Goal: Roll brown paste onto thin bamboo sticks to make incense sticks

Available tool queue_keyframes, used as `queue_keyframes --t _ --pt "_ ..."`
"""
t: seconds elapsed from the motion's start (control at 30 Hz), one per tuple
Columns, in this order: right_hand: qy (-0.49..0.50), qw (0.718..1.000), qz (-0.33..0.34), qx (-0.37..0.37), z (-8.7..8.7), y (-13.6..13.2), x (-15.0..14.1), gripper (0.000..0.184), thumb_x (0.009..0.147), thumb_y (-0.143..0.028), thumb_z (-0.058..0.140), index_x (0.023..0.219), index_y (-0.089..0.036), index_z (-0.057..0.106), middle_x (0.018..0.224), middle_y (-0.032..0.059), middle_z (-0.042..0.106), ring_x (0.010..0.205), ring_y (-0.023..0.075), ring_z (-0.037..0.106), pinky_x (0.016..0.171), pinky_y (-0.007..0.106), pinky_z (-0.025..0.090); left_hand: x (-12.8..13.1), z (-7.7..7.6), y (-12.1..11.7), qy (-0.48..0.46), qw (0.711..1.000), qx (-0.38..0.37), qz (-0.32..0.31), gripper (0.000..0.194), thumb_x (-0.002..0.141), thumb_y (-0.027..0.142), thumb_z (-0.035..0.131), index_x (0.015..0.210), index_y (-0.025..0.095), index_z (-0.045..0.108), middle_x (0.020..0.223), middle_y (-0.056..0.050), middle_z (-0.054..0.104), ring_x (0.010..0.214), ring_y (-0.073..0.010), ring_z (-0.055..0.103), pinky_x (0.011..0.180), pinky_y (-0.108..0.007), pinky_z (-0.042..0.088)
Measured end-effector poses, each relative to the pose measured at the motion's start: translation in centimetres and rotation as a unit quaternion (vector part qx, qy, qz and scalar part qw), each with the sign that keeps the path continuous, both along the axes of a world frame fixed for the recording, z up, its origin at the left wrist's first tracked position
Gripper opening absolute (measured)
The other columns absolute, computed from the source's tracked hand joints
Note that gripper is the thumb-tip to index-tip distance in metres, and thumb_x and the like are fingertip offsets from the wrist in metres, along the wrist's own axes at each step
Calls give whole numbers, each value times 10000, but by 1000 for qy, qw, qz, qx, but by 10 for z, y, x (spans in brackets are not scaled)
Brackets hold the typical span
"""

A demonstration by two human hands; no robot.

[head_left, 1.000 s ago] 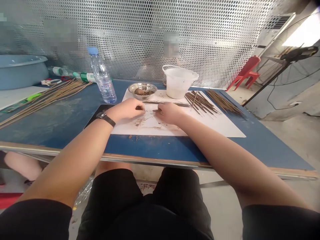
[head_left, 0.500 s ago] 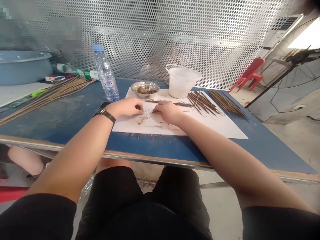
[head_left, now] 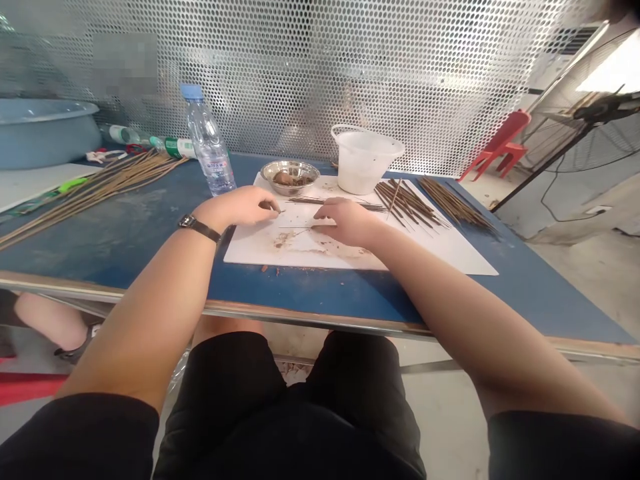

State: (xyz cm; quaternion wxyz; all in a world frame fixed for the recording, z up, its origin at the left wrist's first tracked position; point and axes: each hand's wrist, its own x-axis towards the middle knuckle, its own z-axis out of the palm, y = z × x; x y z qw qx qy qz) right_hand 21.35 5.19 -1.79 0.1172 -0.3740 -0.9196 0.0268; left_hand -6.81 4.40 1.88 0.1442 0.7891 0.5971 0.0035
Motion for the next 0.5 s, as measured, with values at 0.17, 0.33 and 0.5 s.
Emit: queue_keyframes --t 0.17,0.33,0.5 --pt "-26 999 -44 -7 -16 -5 -11 802 1052 -664 481 1545 -40 585 1631 298 531 1505 474 501 1209 604 441 3 -11 5 -28 997 67 0 390 928 469 619 1180 251 820 1236 -99 808 1055 -315 738 859 -363 534" --pt "-67 992 -76 -76 -28 -30 -20 1225 973 -897 145 1705 78 260 1805 316 181 1690 513 77 1353 667 182 10 -12 0 -32 998 58 -20 341 927 422 610 1130 233 809 1161 -77 823 984 -272 735 844 -325 526" --pt "-77 993 -50 -71 -30 -71 -6 1236 952 -927 141 1728 28 269 1816 271 159 1686 506 111 1354 668 211 12 -10 0 -25 999 40 -23 344 927 417 625 1150 227 804 1185 -76 816 952 -259 724 820 -317 511"
